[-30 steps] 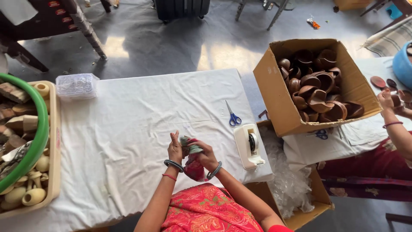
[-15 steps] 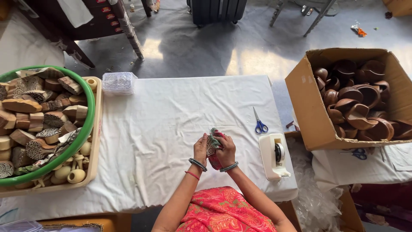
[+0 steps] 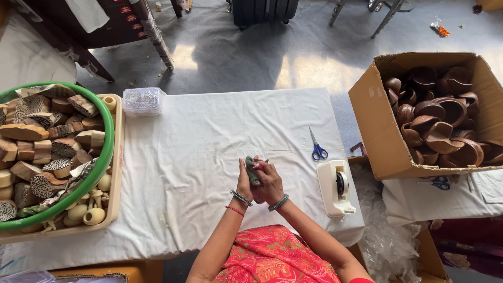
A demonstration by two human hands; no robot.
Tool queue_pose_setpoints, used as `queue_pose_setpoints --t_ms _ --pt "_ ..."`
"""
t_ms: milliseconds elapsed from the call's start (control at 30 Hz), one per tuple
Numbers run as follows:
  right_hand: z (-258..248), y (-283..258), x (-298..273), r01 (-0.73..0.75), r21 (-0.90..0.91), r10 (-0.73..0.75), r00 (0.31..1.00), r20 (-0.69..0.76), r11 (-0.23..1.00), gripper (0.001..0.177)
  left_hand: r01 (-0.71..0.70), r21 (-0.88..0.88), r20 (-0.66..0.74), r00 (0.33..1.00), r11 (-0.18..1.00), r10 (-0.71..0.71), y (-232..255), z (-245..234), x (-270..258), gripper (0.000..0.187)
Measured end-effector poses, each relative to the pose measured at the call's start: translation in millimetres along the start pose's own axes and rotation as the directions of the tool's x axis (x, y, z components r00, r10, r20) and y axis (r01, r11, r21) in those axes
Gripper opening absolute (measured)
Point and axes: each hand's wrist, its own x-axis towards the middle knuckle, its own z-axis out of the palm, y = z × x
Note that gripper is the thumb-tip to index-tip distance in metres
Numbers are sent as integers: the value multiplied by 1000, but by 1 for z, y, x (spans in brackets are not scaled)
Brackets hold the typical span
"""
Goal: The person wipes small, carved wooden items with a cloth and places them into a clear plastic container. They handle the items one by one, cleaning them before arranging them inside the container on a white table.
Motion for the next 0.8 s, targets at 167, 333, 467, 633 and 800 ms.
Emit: queue_pose_setpoints --t_ms 167,333,467,633,800 --pt "-7 1 -27 214 111 -224 971 79 970 39 -49 -62 117 992 997 56 -3 -39 24 72" --pt "-28 22 -39 -56 362 -36 970 241 930 41 -115 2 81 990 993 115 16 -33 15 62" --pt "-31 39 -16 -200 345 230 972 -47 917 44 18 129 43 999 991 -23 17 -25 7 59" --pt "-10 42 8 -163 446 184 983 -3 880 46 3 168 89 996 986 -18 -4 -40 23 58" --pt "12 95 -24 -393 327 381 919 102 859 27 1 225 -65 998 974 14 6 -37 14 60"
